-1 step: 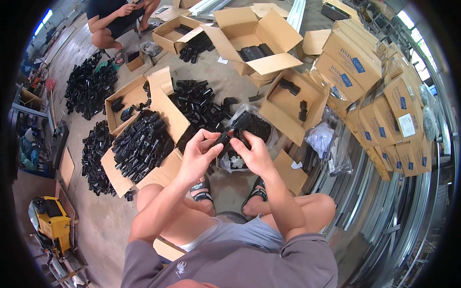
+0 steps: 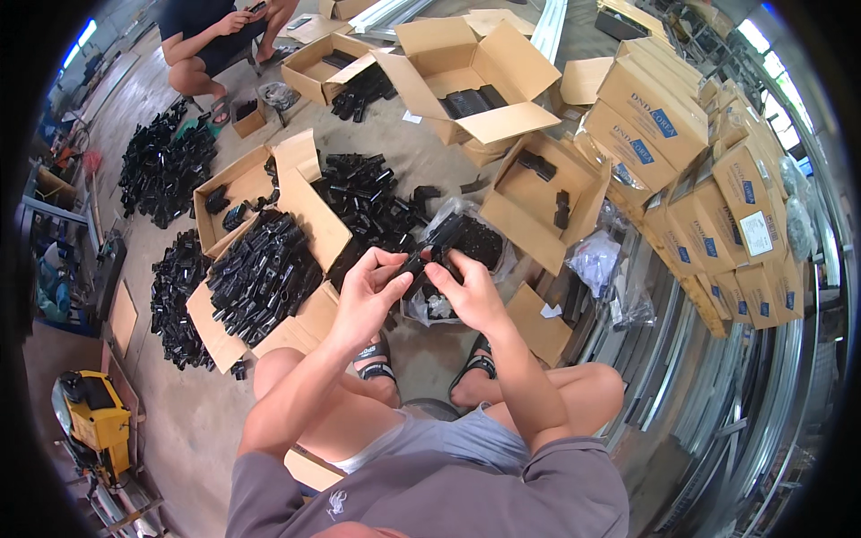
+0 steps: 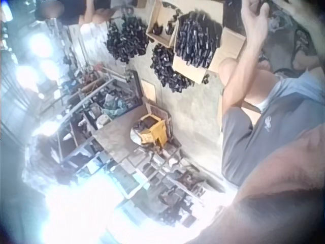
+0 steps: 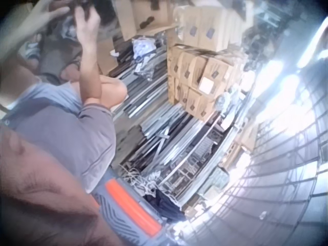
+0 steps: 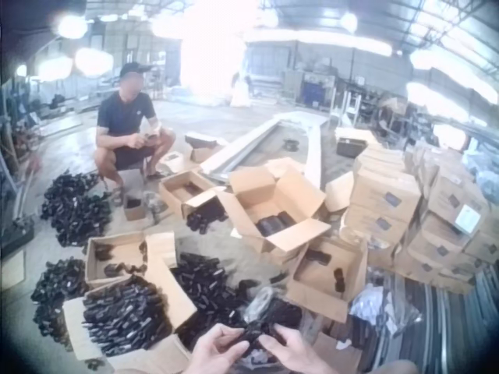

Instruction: The person assembles black plastic corner joints by inserting black plastic tubes into them, handling the pieces one at a time and placing the finished joints into a box.

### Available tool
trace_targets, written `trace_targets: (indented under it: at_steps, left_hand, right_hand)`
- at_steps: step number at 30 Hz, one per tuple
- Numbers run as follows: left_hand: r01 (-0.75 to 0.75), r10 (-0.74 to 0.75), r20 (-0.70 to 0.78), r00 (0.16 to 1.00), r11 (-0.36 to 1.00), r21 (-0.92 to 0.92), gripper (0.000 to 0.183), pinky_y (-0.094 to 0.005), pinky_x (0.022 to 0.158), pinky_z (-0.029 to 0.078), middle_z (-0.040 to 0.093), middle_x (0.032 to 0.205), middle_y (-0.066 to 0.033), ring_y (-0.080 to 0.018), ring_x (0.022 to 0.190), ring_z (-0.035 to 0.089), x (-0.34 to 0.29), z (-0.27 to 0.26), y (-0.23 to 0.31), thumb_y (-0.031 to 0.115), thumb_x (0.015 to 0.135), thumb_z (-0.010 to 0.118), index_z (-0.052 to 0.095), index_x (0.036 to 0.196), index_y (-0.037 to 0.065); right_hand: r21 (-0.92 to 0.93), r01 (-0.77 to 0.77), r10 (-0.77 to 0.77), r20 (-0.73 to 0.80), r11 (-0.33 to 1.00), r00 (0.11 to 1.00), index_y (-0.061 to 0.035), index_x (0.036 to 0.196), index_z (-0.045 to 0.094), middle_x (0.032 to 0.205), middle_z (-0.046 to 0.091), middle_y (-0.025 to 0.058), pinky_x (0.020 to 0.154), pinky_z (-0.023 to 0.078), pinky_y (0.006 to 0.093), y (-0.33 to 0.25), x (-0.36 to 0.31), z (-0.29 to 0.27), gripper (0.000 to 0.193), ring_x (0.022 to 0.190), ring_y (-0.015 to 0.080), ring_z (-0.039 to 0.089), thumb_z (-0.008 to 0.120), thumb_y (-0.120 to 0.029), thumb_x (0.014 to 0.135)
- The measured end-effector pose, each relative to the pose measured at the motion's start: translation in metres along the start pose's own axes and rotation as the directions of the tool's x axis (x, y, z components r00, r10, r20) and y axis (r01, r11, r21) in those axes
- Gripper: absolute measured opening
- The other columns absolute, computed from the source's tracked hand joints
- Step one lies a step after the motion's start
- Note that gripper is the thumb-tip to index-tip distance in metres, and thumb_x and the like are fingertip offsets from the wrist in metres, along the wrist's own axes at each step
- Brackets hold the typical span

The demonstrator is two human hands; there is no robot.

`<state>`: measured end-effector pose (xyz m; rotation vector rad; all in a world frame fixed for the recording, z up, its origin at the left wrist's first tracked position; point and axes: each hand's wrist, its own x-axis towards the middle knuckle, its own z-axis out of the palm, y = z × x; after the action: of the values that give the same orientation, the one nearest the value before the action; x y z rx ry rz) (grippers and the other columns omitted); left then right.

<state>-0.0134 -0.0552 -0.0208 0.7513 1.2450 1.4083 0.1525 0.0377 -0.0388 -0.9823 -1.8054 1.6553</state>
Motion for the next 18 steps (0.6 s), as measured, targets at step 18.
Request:
trace_targets:
  at_steps: [18]
  left_hand:
    - [0.040,-0.041,0.017,0.999,0.999,0.017,0.018,-0.0282,0.090,0.051,0.064,0.120,-0.0145,-0.0126,0.104,0.061,0.005,0.000,-0.011,0.003,0.096,0.061,0.053,0.112,0.003]
  right_hand:
    - [0.069,-0.076,0.085,-0.148,0.995,0.985,0.0008,0.095,0.069,0.066,0.057,-0.0007,0.056,0.039,0.0257,0.012,0.003,0.008,0.040,0.063,0.0058,0.049,0.064,-0.039,0.096]
